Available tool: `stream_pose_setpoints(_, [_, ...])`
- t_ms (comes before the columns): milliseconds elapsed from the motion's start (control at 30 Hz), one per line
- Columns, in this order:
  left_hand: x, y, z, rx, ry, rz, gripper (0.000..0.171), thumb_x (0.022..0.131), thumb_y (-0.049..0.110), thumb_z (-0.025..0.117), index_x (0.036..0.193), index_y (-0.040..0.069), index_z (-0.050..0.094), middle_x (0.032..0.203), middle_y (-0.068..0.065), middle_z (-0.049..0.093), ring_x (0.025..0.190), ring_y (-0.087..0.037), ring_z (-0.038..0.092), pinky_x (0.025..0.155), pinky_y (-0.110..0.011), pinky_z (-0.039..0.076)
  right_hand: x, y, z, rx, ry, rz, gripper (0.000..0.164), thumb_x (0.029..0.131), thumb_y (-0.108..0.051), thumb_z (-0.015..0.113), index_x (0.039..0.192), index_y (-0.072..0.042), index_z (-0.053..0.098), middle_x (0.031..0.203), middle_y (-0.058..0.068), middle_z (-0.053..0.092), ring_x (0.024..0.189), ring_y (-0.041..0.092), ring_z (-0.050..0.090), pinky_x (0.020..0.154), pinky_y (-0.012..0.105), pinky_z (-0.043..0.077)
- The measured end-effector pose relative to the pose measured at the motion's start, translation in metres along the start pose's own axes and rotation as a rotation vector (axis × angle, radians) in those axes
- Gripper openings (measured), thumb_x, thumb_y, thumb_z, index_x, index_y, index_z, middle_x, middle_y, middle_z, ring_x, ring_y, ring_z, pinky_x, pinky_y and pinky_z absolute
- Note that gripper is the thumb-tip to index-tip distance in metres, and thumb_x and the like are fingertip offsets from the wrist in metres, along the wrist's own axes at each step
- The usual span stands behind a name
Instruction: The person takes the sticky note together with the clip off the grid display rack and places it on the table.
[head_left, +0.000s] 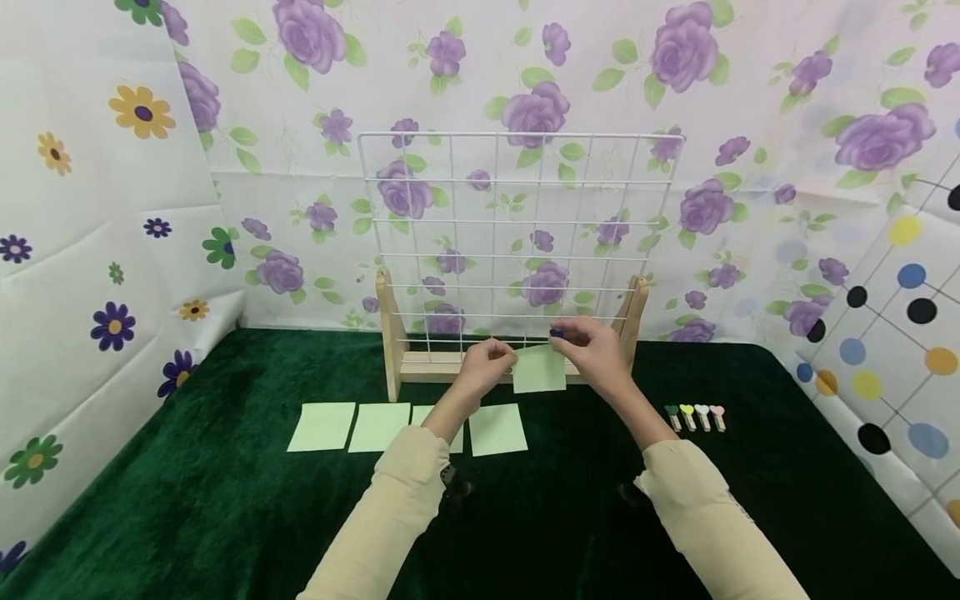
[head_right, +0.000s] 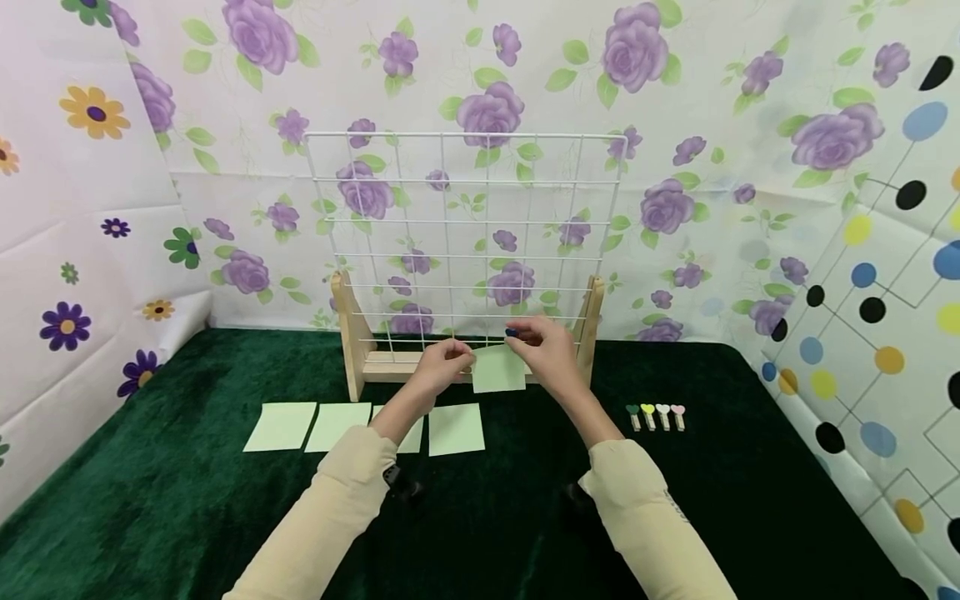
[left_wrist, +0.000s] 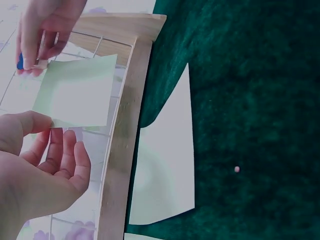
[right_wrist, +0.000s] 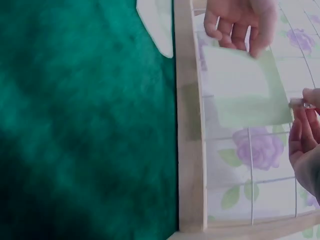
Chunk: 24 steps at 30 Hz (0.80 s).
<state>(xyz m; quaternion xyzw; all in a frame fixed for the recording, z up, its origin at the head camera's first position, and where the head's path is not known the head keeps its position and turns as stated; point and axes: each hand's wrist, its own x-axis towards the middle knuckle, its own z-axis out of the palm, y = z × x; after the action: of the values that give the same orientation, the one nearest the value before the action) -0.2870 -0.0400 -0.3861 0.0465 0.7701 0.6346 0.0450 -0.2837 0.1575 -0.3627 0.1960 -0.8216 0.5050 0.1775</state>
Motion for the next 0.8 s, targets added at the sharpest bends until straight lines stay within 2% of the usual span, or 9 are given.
stream_pose_setpoints(200, [-0.007,-0.001,-0.001,0.032,-0.057,-0.003,0.018,0.096,0.011,0.056,0.11,0.001,0.06,0.101,-0.008,0.06,0.085,-0.019,0.057,0.077,-0.034,0.051,-0.01,0.006,-0.01,-0.009,-0.063,0.082,0.028,0.089,-0.017,0.072,0.113,-0.003,0.068,0.111,0.014,0.065,0.097,0.027,0.066,0.081,0.043,0.053])
stream_pose_setpoints(467, [-0.015,-0.005,-0.004,0.083,-0.12,-0.04,0.018,0.098,0.012,0.053,0.11,0.001,0.06,0.102,-0.012,0.061,0.089,-0.024,0.059,0.08,-0.039,0.051,-0.017,0.01,-0.019,-0.072,-0.046,0.083,0.027,0.087,-0.02,0.074,0.111,-0.006,0.07,0.1,0.011,0.069,0.083,0.022,0.067,0.069,0.034,0.053])
stream_pose_setpoints(667, [-0.021,-0.009,-0.006,0.086,-0.165,-0.049,0.015,0.099,0.013,0.054,0.106,0.001,0.061,0.099,-0.01,0.06,0.088,-0.023,0.058,0.082,-0.041,0.05,-0.023,0.021,-0.026,-0.081,-0.063,0.106,0.027,0.088,-0.023,0.073,0.107,-0.005,0.071,0.097,0.009,0.07,0.089,0.022,0.064,0.078,0.038,0.051])
stream_pose_setpoints(800, [-0.025,-0.01,-0.006,0.093,-0.16,-0.042,0.013,0.098,0.013,0.056,0.103,0.003,0.063,0.095,-0.007,0.06,0.087,-0.02,0.057,0.081,-0.04,0.05,-0.028,0.027,-0.03,-0.073,-0.1,0.148,0.024,0.089,-0.023,0.072,0.105,-0.004,0.071,0.096,0.008,0.069,0.085,0.023,0.062,0.073,0.035,0.052])
